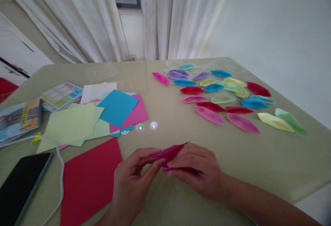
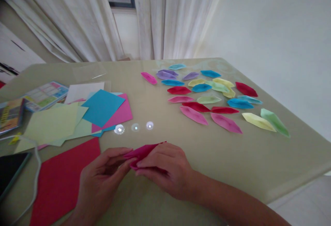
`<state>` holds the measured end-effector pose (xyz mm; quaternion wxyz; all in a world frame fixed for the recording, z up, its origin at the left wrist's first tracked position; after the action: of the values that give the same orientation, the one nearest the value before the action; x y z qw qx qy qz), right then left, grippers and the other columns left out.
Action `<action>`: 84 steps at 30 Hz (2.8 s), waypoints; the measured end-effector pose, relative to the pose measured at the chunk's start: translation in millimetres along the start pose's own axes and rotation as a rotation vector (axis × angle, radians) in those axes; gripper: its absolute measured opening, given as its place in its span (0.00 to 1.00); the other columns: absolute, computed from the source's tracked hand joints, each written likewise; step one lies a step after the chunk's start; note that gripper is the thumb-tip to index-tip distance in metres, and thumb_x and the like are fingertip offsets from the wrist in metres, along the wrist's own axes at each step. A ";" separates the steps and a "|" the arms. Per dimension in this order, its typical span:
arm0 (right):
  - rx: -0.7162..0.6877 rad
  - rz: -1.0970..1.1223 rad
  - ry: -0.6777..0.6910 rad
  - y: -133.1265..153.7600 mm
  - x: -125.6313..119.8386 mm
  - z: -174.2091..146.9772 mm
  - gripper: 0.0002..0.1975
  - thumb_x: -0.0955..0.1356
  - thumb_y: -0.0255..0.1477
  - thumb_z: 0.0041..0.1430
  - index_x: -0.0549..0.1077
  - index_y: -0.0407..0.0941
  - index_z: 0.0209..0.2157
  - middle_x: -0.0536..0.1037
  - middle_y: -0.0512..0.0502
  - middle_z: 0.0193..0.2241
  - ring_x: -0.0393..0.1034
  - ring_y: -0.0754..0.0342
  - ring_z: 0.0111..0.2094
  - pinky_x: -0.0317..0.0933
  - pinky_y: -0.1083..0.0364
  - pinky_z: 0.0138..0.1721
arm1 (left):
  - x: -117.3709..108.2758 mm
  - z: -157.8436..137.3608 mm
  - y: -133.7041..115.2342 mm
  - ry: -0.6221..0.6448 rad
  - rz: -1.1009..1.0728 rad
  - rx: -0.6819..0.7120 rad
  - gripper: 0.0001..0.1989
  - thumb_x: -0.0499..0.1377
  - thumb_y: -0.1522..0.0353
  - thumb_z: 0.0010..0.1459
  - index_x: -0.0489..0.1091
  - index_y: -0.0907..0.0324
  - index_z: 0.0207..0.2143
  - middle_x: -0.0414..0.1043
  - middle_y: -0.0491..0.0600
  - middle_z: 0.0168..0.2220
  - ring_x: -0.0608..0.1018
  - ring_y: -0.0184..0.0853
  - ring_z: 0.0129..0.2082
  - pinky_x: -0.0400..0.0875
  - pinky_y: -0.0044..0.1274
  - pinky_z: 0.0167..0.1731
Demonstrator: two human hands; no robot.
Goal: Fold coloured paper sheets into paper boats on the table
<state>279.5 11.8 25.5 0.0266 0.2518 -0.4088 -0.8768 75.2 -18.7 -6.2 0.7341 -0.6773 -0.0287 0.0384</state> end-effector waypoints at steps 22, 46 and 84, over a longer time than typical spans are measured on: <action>0.501 0.346 -0.100 -15.6 -6.8 1.0 0.05 0.75 0.31 0.66 0.80 0.46 0.41 0.80 0.50 0.33 0.71 0.57 0.32 0.63 0.59 0.32 | -4.2 3.3 4.5 0.240 0.179 0.064 0.14 0.72 0.66 0.60 0.78 0.50 0.47 0.83 0.44 0.44 0.84 0.33 0.44 0.80 0.20 0.46; 0.426 0.636 0.154 -5.4 -10.4 0.8 0.30 0.75 0.46 0.65 0.70 0.48 0.61 0.80 0.38 0.52 0.78 0.44 0.53 0.72 0.49 0.51 | -5.3 -2.1 4.5 0.192 0.231 0.161 0.17 0.67 0.70 0.66 0.75 0.43 0.54 0.83 0.40 0.45 0.85 0.29 0.45 0.79 0.17 0.48; 0.120 0.142 0.212 -3.8 -11.6 -4.3 0.37 0.68 0.54 0.69 0.61 0.50 0.71 0.81 0.39 0.57 0.79 0.45 0.56 0.71 0.51 0.57 | 0.5 -10.5 -1.0 0.351 -0.275 -0.142 0.34 0.66 0.62 0.68 0.56 0.41 0.70 0.65 0.51 0.71 0.72 0.44 0.67 0.70 0.32 0.64</action>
<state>292.3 14.2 25.3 0.1163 0.3146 -0.4720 -0.8153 76.8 -29.2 -6.0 0.6765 -0.7134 0.0048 -0.1827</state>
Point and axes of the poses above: each hand's wrist, its own z-axis towards the middle knuckle, its own x-axis out of the palm, y = z × x, the point moved 1 cm from there along z, towards the middle knuckle
